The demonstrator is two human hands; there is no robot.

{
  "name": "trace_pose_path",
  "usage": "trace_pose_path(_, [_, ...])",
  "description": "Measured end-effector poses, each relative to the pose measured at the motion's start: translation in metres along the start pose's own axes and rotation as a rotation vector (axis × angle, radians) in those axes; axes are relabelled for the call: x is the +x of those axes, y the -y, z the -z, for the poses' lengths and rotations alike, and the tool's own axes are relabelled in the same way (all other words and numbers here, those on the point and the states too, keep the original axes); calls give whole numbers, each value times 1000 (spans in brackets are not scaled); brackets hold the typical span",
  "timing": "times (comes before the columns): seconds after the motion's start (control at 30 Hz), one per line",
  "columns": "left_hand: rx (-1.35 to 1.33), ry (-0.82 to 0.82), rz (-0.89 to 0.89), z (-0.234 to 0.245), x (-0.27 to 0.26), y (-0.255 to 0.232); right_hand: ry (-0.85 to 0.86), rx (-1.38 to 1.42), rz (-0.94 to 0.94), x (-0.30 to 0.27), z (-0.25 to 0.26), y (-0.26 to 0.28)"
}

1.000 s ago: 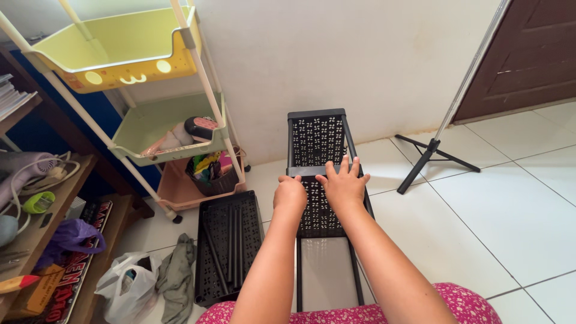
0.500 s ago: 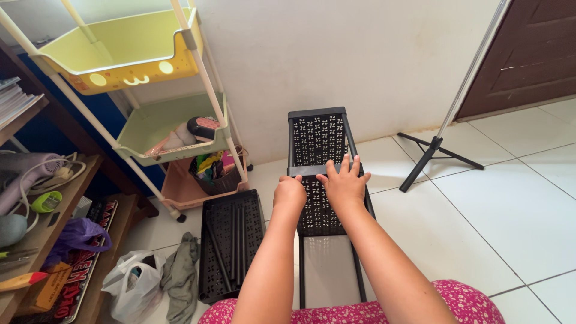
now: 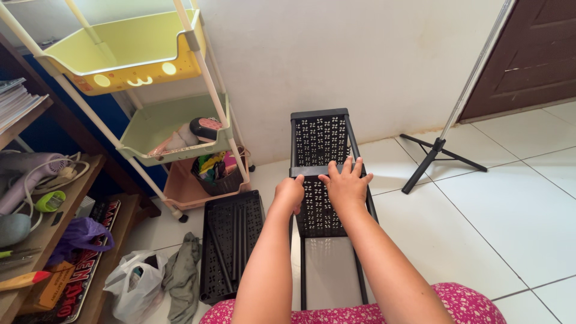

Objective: The person assembles a black plastic storage rack by inserting vertical poles into perforated trays and connecting them into a frame. The person handles trays and poles, aligns them, and secures the structure on the floor.

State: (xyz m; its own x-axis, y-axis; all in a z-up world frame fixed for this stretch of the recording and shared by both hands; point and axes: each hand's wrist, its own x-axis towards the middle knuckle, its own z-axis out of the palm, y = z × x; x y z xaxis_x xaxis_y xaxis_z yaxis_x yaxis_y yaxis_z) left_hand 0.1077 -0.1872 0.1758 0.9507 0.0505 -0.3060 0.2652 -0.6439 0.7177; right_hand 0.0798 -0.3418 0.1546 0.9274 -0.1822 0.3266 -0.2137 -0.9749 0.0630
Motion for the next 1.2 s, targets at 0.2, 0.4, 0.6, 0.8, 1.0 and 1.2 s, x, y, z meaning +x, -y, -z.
trace_pose_path(0.2, [-470,129,23,-10,26,24,-2,-16,1,-3,0,-1])
trace_pose_path(0.4, [-758,234,81,-13,33,33,-8,-7,-2,-2,0,-1])
trace_pose_path(0.6, [-675,107,129,-7,0,17,-15,2,-2,0,-3,-1])
trace_pose_path(0.8, [-703,359,-56,-18,24,57,-30,31,-3,1,-6,-5])
trace_pose_path(1.0, [-732,321,-185,1,43,105,-109,38,19,-6,-3,-5])
trace_pose_path(1.2, [-359,-216,50,54,1,136,-146,60,58,-7,-4,-7])
